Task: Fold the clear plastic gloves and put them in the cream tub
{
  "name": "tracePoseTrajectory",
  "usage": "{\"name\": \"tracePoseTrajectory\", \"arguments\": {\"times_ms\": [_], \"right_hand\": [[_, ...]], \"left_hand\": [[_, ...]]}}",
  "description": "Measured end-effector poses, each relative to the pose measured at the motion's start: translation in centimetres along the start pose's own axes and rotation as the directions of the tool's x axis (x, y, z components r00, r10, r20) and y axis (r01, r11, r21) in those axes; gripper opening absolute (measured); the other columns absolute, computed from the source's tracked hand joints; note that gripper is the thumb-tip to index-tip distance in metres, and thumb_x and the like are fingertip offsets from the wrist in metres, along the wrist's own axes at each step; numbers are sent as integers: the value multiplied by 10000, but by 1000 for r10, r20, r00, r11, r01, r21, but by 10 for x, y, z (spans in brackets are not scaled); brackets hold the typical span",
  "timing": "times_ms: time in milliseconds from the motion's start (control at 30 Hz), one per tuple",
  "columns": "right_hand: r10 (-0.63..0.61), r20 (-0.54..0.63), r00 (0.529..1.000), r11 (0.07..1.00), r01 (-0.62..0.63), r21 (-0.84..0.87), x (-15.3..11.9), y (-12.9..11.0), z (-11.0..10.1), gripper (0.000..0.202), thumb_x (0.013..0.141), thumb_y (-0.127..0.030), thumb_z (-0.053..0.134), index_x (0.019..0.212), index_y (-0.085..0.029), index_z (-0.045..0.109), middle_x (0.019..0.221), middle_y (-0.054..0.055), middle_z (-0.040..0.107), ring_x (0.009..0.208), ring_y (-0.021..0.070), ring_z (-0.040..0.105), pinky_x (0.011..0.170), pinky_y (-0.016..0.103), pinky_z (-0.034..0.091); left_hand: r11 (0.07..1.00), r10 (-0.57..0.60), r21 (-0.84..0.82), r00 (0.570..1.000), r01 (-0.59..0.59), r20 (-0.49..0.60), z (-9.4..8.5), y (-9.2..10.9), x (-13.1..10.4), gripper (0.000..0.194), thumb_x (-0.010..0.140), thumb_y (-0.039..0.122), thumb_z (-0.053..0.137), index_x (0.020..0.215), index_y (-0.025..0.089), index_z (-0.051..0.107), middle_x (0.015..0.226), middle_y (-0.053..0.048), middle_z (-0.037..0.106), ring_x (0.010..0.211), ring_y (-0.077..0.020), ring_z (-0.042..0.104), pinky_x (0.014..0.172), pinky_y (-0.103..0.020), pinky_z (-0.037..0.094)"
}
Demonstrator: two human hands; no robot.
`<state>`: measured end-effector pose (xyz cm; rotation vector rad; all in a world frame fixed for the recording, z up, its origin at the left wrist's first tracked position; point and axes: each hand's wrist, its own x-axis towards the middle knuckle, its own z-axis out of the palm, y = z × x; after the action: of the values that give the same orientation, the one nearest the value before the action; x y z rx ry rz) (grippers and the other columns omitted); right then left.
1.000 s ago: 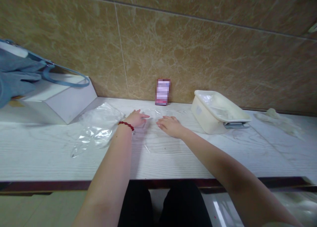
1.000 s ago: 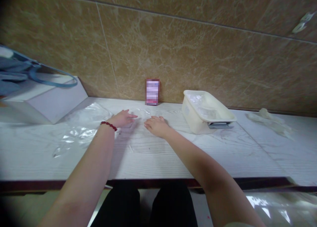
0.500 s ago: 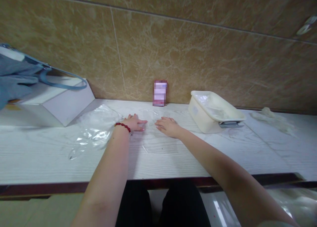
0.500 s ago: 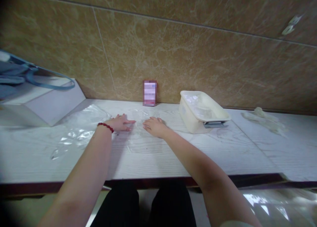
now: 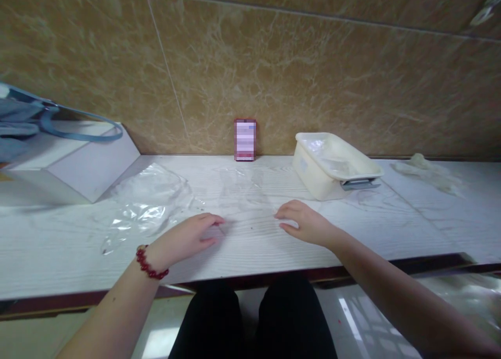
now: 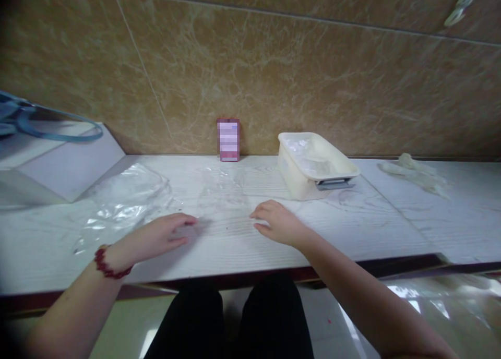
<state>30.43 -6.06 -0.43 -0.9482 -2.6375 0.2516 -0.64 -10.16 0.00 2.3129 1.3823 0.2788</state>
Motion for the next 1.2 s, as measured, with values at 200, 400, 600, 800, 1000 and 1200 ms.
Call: {"name": "tracePoseTrajectory", "arguments": {"times_ms": [200,400,600,800,1000,1200], "right_hand": [[-76,-19,997,990,73,-119,-2,-10,18,251,786,-279,486,1001,-200,590,985,44,610,910,160,526,813,308,427],[-140,-41,989,979,132,-153,10,-12,29,189,813,-222,436,833,-188,621,890,37,633,870,146,541,770,274,441],[106,-106,989,992,-98,73,15,-14,25,147,785,-198,450,834,-170,586,802,37,630,761,128,569,714,254,448],[181,-76,980,963,-161,216,12,-12,23,206,759,-230,496,956,-173,515,866,46,595,770,129,571,709,270,456],[86,-133,987,995,-78,66,14,-9,26,233,747,-179,519,979,-180,538,1026,73,566,966,168,508,836,333,420],[-70,-66,995,997,72,25,9,-18,17,113,791,-177,464,822,-174,573,885,47,618,907,148,535,832,308,414]], "left_hand": [[999,-49,6,988,50,-149,11,-2,-5,322,729,340,487,1016,202,538,1055,-55,549,965,-193,512,805,-313,423],[995,-39,77,954,65,-297,28,24,6,364,702,403,532,988,178,528,1009,-62,547,936,-190,511,842,-327,400],[937,-99,268,906,224,-411,47,60,19,410,685,425,552,1022,192,522,1042,-76,541,952,-246,493,798,-390,382],[917,-87,316,894,244,-439,41,48,20,209,798,224,412,913,205,585,972,-47,592,875,-215,530,762,-381,391],[972,-15,206,908,111,-418,27,17,9,231,803,205,404,911,174,606,917,-46,618,853,-172,545,794,-313,429],[958,184,272,921,-90,-343,24,12,-15,216,804,241,429,907,210,617,887,-30,644,829,-170,568,776,-340,441]]}}
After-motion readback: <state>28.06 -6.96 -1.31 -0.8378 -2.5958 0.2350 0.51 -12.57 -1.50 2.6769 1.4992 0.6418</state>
